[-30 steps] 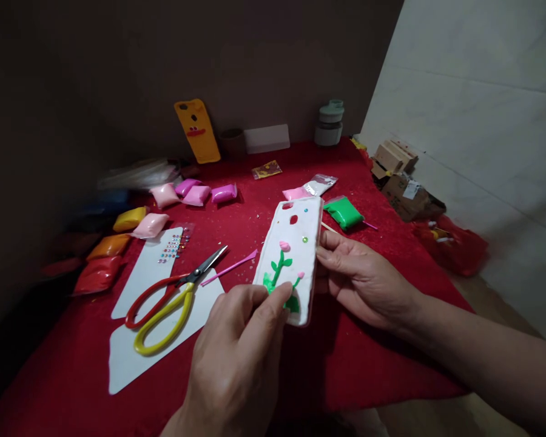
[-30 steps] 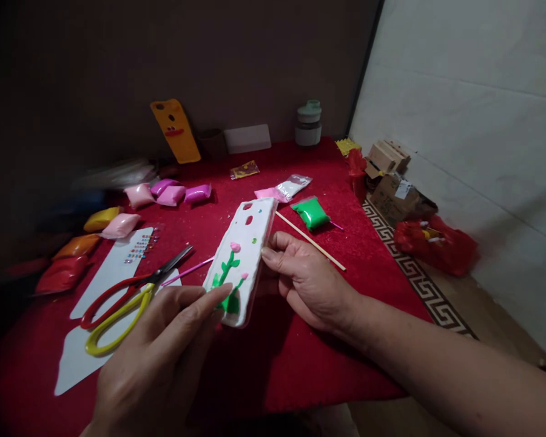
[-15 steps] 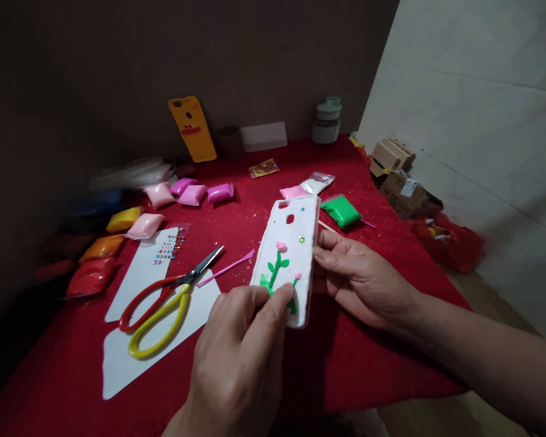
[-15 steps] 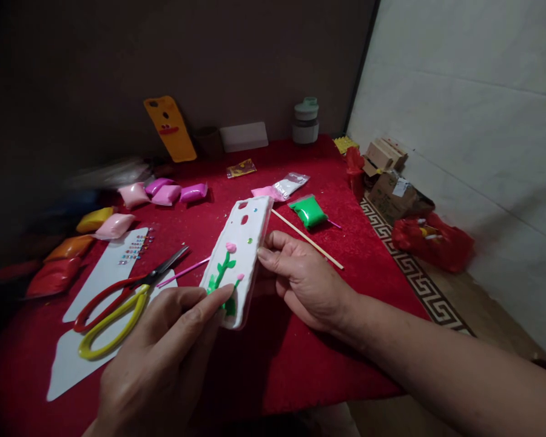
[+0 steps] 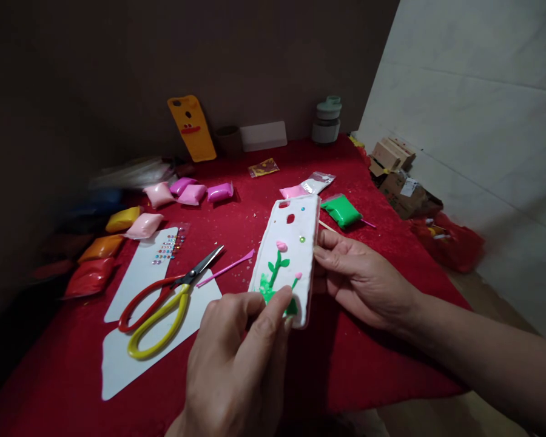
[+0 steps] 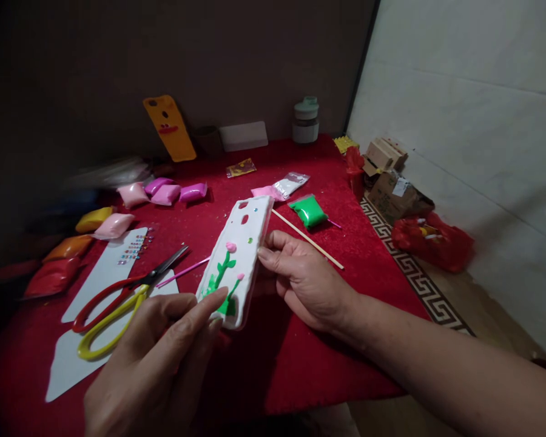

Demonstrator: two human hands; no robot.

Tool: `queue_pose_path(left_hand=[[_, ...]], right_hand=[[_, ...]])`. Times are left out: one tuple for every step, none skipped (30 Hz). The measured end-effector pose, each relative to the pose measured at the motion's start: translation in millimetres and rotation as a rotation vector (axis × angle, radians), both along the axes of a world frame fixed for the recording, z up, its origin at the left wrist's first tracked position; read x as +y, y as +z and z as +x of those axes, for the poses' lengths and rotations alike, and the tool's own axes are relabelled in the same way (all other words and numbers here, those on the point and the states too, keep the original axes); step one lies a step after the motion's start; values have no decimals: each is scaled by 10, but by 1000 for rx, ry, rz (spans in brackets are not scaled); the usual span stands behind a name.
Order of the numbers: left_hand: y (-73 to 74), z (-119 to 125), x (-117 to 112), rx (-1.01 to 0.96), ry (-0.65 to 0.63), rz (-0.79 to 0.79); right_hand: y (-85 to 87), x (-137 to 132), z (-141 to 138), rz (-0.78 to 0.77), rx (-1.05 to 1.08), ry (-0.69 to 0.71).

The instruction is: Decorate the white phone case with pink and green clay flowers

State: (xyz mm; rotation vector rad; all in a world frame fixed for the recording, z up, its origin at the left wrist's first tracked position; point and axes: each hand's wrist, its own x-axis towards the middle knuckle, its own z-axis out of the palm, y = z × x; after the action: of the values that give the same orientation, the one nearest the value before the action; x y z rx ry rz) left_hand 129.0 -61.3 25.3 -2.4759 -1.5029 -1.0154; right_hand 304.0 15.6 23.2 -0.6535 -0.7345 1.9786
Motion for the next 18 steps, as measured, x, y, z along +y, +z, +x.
queue_pose_path(left_hand=[[6, 2, -18, -11, 4, -4], [10, 4, -36, -17, 5, -3], [13, 4, -53, -23, 10, -5], [12, 4, -67, -31, 16, -7], [9, 2, -77, -37, 24, -11], [2, 1, -83, -48, 35, -10], [-6, -1, -83, -57, 40, -8], [-15, -2, -79, -65, 45, -12], [-24, -4, -71, -68, 41, -14], [-34, -5, -61, -57, 29, -14], [-44, -6, -50, -44, 19, -10], [-55, -7, -40, -27, 3, 1], [-67, -9, -31, -11, -11, 12], [-79, -10, -26, -1, -21, 34], [-89, -13, -23, 12, -31, 48], [-96, -15, -24, 22, -38, 60], [-99, -18, -28, 26, -41, 76], [-95, -22, -35, 27, -43, 77]], right_hand=[[0, -1, 0, -1, -2, 0], [2, -3, 0, -3, -3, -2], [3, -5, -1, -5, -4, -3], [5, -7, -1, -5, -4, -3], [7, -9, -1, -5, -2, -2], [9, -10, -2, -4, -2, 0], [9, -12, -2, -4, -2, 2], [10, -13, -3, -5, -3, 3], [9, -14, -4, -5, -3, 2], [9, -14, -5, -5, -2, 1], [8, -14, -6, -6, -2, 1], [7, -13, -7, -8, -1, 4], [7, -13, -8, -10, -2, 7], [7, -13, -8, -10, -1, 9], [7, -13, -9, -11, -2, 9], [7, -14, -8, -11, -4, 8], [6, -15, -6, -10, -4, 5], [4, -16, -4, -11, -2, 4]])
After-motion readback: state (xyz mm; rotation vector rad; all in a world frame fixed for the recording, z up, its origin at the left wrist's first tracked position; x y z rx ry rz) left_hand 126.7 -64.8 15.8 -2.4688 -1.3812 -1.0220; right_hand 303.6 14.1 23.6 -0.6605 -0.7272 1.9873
